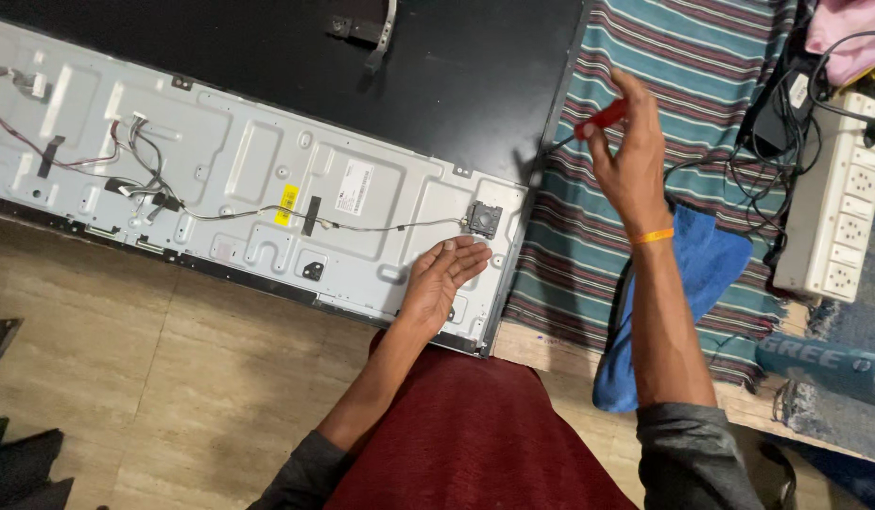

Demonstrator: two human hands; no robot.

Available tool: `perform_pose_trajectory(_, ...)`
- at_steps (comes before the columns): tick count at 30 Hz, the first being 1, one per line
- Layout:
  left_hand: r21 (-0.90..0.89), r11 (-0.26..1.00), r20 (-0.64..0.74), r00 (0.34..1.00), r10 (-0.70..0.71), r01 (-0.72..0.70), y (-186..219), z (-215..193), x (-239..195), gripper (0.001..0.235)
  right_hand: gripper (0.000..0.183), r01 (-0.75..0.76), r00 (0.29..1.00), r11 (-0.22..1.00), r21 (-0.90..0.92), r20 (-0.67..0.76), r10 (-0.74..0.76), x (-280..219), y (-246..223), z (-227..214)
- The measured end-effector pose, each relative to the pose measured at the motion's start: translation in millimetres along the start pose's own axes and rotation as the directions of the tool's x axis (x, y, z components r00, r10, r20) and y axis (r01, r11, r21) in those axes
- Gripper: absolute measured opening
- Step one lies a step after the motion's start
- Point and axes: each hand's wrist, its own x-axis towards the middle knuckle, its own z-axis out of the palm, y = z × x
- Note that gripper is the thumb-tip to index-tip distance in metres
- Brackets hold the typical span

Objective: The person uses a red screwdriver to remove screws from the back panel of a disassembled television. They then use a brush to clean dust from the interior chassis and the back surface of the screen.

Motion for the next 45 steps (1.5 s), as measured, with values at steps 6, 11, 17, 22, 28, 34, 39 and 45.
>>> perform_pose_trajectory(6,-0.033,0.998,0.061,0.997,0.053,-0.051,0,2,3,0.030,0.046,-0.129,0.968,0.940,-0.316,0.167,0.189,28,7,9)
perform_pose_trajectory(11,0.007,1.000,0.006,1.000,-0.002,0.002,2,8,2,0.034,0.065,-0.178,0.951,0.963,-0.201,0.218,0.221,35,10,16)
perform_pose_trajectory(17,0.019,1.000,-0.027,1.000,0.015,-0.015,2,8,1,0.034,0.055,-0.182,0.957,0.983,0.004,0.230,0.177,34,8,12)
perform_pose_trajectory(22,0.038,0.999,-0.009,1.000,0.004,-0.004,3,7,1,0.036,0.056,-0.129,0.964,0.903,-0.410,0.162,0.211,32,5,8)
perform_pose_trajectory(28,0.023,1.000,0.006,1.000,0.007,-0.007,5,8,2,0.035,0.059,-0.303,0.922,0.953,0.004,0.253,0.292,33,5,9)
perform_pose_trajectory(34,0.002,1.000,-0.042,0.999,0.013,-0.013,3,8,2,0.033,0.069,-0.125,0.963,0.962,-0.244,0.205,0.177,23,6,14)
perform_pose_trajectory(39,0.088,0.996,-0.051,0.999,-0.009,0.013,-2,1,6,0.039,0.067,-0.068,0.991,0.920,-0.386,0.083,0.108,19,8,13)
perform_pose_trajectory(45,0.137,0.991,-0.092,0.995,0.025,-0.012,-13,-4,7,0.051,0.058,-0.275,0.925,0.886,-0.373,0.148,0.349,20,10,16)
